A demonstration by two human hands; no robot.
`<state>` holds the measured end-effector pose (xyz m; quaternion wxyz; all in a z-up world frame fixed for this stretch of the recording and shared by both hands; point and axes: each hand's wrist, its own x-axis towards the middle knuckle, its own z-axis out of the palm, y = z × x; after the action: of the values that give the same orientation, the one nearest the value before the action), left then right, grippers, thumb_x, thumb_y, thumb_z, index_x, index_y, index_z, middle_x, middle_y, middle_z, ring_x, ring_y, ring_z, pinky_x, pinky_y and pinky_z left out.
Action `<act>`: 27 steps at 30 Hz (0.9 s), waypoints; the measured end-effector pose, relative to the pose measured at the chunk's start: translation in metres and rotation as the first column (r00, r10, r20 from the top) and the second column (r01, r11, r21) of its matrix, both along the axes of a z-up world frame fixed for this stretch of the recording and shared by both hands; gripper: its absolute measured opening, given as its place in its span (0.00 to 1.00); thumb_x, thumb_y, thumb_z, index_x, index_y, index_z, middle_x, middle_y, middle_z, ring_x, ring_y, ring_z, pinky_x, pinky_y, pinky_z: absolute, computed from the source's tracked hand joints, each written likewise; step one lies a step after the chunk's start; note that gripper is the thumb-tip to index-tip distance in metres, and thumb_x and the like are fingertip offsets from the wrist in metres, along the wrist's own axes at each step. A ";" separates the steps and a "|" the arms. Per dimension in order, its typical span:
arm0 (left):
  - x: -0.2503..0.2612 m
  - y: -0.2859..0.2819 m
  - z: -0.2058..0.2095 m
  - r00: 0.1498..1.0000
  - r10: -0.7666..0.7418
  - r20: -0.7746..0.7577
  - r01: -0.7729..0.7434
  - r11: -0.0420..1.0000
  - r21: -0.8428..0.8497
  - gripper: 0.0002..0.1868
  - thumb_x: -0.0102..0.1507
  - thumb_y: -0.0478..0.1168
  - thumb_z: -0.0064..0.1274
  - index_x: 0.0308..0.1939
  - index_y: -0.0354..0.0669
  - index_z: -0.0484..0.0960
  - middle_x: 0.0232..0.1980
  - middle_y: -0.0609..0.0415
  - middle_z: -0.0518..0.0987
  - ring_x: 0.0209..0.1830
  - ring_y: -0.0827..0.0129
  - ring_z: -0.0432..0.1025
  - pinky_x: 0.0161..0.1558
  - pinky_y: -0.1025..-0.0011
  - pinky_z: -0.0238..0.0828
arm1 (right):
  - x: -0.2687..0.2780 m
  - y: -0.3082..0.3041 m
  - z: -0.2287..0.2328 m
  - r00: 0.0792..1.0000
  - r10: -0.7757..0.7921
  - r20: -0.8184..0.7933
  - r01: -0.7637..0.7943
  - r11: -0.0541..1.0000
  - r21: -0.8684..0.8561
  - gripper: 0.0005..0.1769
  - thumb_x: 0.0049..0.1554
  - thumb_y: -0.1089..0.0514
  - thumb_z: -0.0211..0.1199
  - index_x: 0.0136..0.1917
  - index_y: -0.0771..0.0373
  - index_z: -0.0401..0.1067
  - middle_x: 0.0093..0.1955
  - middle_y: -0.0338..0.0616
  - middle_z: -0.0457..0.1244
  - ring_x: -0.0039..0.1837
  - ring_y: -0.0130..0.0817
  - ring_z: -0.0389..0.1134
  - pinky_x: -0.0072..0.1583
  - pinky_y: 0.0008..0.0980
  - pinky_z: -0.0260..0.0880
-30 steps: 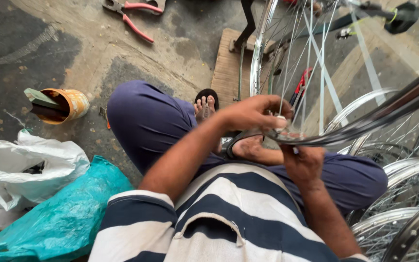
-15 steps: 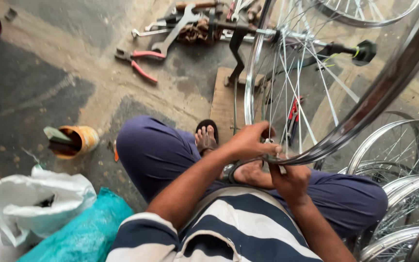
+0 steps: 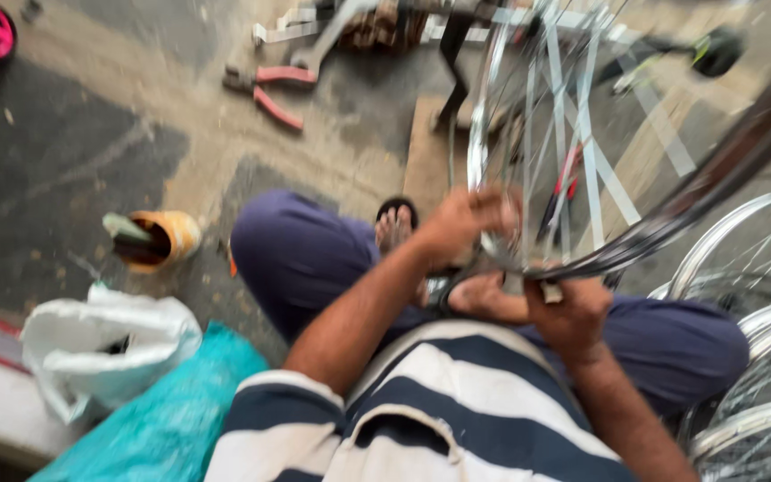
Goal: The person sits on the floor and uses a spoke wrench to tighten the nipples on a bicycle wheel rim. The wheel is mounted on a stand, and the person rotates it to access different spokes while adjusting them.
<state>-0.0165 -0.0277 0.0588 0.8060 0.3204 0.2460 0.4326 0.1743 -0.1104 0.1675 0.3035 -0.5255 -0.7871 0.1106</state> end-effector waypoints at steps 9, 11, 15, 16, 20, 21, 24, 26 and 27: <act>0.011 -0.015 -0.038 0.950 0.016 -0.311 0.011 0.996 0.085 0.28 0.64 0.43 0.62 0.64 0.31 0.76 0.57 0.46 0.84 0.58 0.65 0.79 0.60 0.68 0.77 | 0.007 -0.001 0.002 0.998 0.016 0.068 -0.014 1.000 -0.025 0.08 0.57 0.65 0.74 0.50 0.64 0.78 0.43 0.48 0.69 0.40 0.41 0.70 0.42 0.33 0.68; 0.012 -0.017 -0.031 0.966 -0.010 -0.260 0.032 0.996 0.081 0.30 0.64 0.44 0.62 0.66 0.31 0.75 0.58 0.46 0.84 0.58 0.65 0.79 0.61 0.68 0.77 | 0.007 -0.003 0.003 0.997 0.007 0.083 -0.004 0.999 -0.032 0.08 0.57 0.66 0.74 0.50 0.64 0.78 0.41 0.48 0.68 0.38 0.39 0.69 0.40 0.33 0.66; 0.004 -0.012 -0.011 0.886 0.035 -0.463 0.072 0.975 0.211 0.32 0.60 0.48 0.65 0.63 0.34 0.78 0.55 0.45 0.85 0.55 0.65 0.80 0.58 0.68 0.77 | 0.010 0.000 0.004 0.998 0.038 0.059 -0.039 0.999 0.003 0.07 0.62 0.64 0.74 0.51 0.64 0.77 0.43 0.48 0.69 0.41 0.38 0.71 0.44 0.31 0.69; 0.004 -0.012 -0.007 0.815 0.076 -0.574 0.101 0.958 0.269 0.32 0.58 0.49 0.66 0.62 0.35 0.79 0.53 0.44 0.86 0.53 0.64 0.81 0.57 0.68 0.78 | 0.011 -0.001 0.003 0.997 0.031 0.069 -0.031 1.000 -0.001 0.07 0.60 0.64 0.74 0.50 0.64 0.78 0.42 0.47 0.69 0.40 0.38 0.71 0.43 0.32 0.68; 0.005 -0.011 0.002 0.751 0.083 -0.655 0.130 0.954 0.270 0.31 0.59 0.52 0.66 0.60 0.37 0.80 0.51 0.46 0.87 0.52 0.65 0.83 0.56 0.69 0.81 | 0.012 -0.002 0.004 0.997 0.008 0.072 -0.006 1.000 -0.028 0.08 0.57 0.64 0.75 0.49 0.65 0.78 0.41 0.47 0.69 0.38 0.38 0.70 0.42 0.34 0.67; 0.003 -0.009 0.003 0.813 0.044 -0.580 0.123 0.962 0.245 0.31 0.59 0.50 0.66 0.62 0.37 0.79 0.52 0.45 0.86 0.53 0.64 0.83 0.57 0.68 0.80 | 0.010 -0.003 0.005 0.998 0.006 0.062 -0.004 0.999 -0.034 0.08 0.57 0.65 0.75 0.49 0.65 0.78 0.41 0.47 0.69 0.38 0.37 0.70 0.43 0.35 0.67; 0.000 -0.003 0.001 0.926 -0.060 -0.372 0.133 0.976 0.175 0.30 0.61 0.47 0.66 0.63 0.36 0.78 0.54 0.44 0.85 0.56 0.62 0.81 0.59 0.66 0.79 | 0.004 -0.002 0.005 0.999 0.030 -0.012 -0.030 1.000 -0.006 0.11 0.58 0.64 0.76 0.52 0.65 0.76 0.46 0.49 0.69 0.46 0.41 0.73 0.46 0.33 0.70; 0.000 -0.004 -0.002 0.887 -0.057 -0.459 0.155 0.971 0.179 0.28 0.60 0.46 0.66 0.60 0.35 0.79 0.53 0.45 0.86 0.54 0.62 0.81 0.58 0.66 0.79 | 0.002 -0.004 0.006 1.000 0.013 -0.014 -0.013 1.000 -0.025 0.12 0.57 0.65 0.77 0.53 0.66 0.76 0.48 0.50 0.70 0.47 0.41 0.72 0.49 0.35 0.71; 0.001 -0.005 -0.004 0.799 -0.017 -0.601 0.174 0.964 0.203 0.27 0.59 0.46 0.67 0.57 0.34 0.81 0.51 0.46 0.87 0.51 0.64 0.82 0.56 0.66 0.79 | 0.001 -0.005 0.006 1.000 0.003 -0.015 -0.004 0.999 -0.034 0.13 0.57 0.65 0.77 0.53 0.66 0.76 0.48 0.51 0.70 0.47 0.41 0.72 0.50 0.36 0.71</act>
<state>-0.0155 -0.0327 0.0553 0.6627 0.5498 0.4131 0.2963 0.1756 -0.1157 0.1733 0.3004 -0.5284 -0.7836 0.1284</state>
